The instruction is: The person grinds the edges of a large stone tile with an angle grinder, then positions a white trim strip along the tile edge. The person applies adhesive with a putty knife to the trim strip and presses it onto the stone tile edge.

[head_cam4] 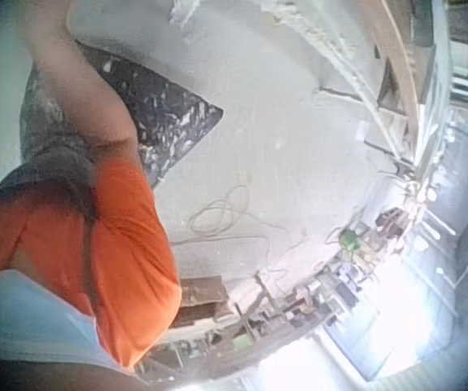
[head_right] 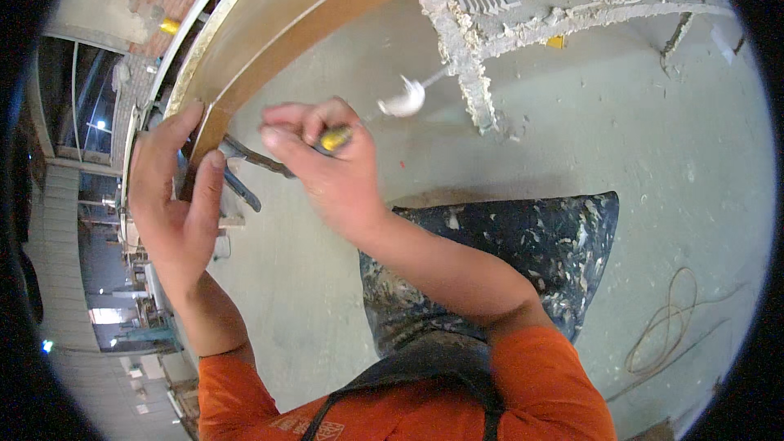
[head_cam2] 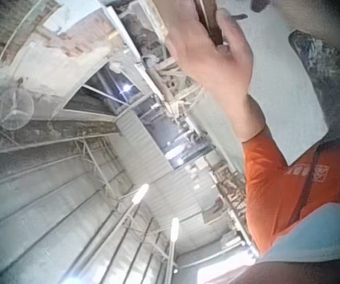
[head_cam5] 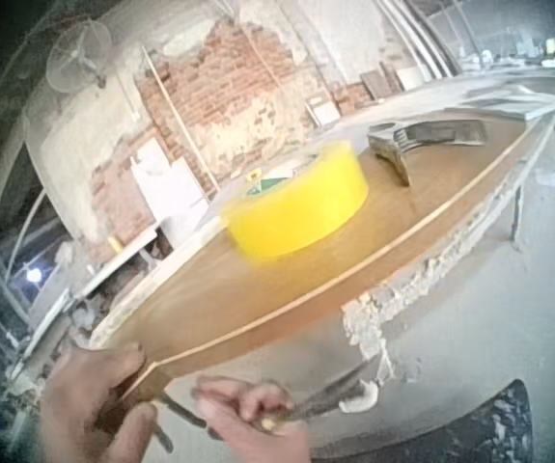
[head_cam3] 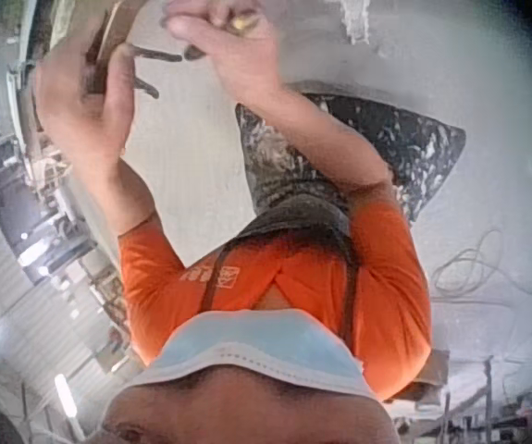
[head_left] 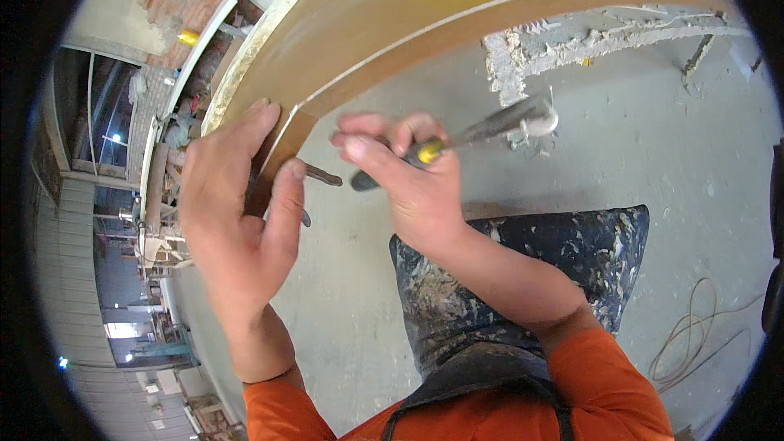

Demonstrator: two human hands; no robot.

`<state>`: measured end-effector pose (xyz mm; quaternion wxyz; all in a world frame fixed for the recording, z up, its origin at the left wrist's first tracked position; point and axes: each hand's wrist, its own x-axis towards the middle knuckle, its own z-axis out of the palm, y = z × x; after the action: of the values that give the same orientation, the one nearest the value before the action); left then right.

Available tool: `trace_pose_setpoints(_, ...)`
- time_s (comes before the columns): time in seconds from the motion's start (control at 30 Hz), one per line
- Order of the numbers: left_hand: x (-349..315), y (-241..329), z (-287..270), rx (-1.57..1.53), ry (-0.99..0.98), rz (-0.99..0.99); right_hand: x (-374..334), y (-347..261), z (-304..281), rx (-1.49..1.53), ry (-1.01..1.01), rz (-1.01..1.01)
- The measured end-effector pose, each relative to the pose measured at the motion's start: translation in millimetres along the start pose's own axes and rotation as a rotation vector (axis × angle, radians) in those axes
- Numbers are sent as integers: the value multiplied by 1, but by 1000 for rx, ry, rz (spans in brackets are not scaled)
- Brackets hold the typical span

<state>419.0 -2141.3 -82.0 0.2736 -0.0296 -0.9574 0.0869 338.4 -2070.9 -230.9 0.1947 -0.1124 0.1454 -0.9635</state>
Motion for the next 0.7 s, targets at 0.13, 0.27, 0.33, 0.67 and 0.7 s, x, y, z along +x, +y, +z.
trace_pose_setpoints(0.13, -7, -3, 7, -37, 57, 16, 14, 0, 16, 81, -92, -114)
trace_pose_setpoints(0.27, -6, 3, 13, -104, 75, -47, 15, -5, 17, 28, -66, -125)
trace_pose_setpoints(0.33, -7, 3, 12, -90, 80, -32, 16, -6, 17, 71, -73, -109)
trace_pose_setpoints(0.67, -10, 6, 10, -82, 83, -88, 12, -9, 26, 106, -5, -46)
trace_pose_setpoints(0.7, -10, 6, 9, -79, 103, -78, 12, -8, 27, 116, -9, -52)
